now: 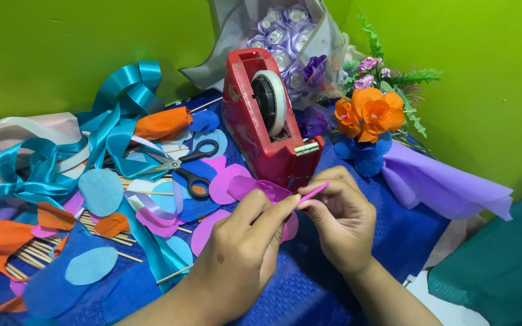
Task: The person assembles artificial flowers by attaching orange and pink paper petals to wooden skewers. They use scissors to trim the skewers and a tape dispenser to secure the petals in place, working on a blue surface surrounded by crafting materials.
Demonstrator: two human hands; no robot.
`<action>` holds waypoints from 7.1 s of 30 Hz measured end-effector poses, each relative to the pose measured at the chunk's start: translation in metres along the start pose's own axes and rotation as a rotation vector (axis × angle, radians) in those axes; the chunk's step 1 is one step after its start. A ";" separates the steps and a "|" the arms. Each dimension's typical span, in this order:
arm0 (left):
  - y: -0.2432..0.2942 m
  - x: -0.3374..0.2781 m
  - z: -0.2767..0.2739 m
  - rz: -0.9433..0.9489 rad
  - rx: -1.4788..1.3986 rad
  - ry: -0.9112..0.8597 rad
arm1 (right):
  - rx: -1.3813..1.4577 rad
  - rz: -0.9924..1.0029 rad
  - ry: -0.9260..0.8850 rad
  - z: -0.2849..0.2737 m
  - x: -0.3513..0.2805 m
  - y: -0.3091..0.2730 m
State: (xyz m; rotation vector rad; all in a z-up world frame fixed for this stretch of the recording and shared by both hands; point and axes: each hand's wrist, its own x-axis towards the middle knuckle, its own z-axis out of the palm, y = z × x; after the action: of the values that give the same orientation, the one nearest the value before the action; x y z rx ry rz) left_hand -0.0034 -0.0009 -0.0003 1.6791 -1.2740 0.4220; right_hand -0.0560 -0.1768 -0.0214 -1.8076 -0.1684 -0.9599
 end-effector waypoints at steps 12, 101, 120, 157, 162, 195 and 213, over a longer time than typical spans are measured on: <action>0.008 0.009 -0.003 -0.269 -0.202 0.031 | 0.399 0.078 -0.124 -0.007 -0.003 0.006; -0.051 0.005 -0.009 0.006 0.442 0.070 | -0.301 0.240 -0.098 -0.019 0.045 0.022; -0.039 0.011 -0.009 -0.199 0.128 0.211 | 0.145 0.092 -0.149 -0.004 0.022 -0.002; -0.010 0.017 -0.006 -0.224 0.019 0.270 | 0.228 0.188 -0.201 0.009 0.014 0.000; -0.012 0.016 -0.004 -0.136 0.031 0.294 | 0.231 0.252 -0.160 0.007 0.014 -0.001; -0.010 0.019 -0.015 -0.091 0.061 0.215 | 0.212 0.069 -0.194 0.015 0.016 -0.008; -0.045 0.033 -0.066 0.048 0.445 0.395 | 0.211 0.008 -0.281 0.076 0.089 -0.041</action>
State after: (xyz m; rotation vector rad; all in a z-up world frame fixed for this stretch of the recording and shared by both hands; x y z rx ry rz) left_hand 0.0668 0.0363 0.0352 1.8075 -0.9708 1.0718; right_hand 0.0226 -0.1218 0.0568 -1.7377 -0.4215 -0.6530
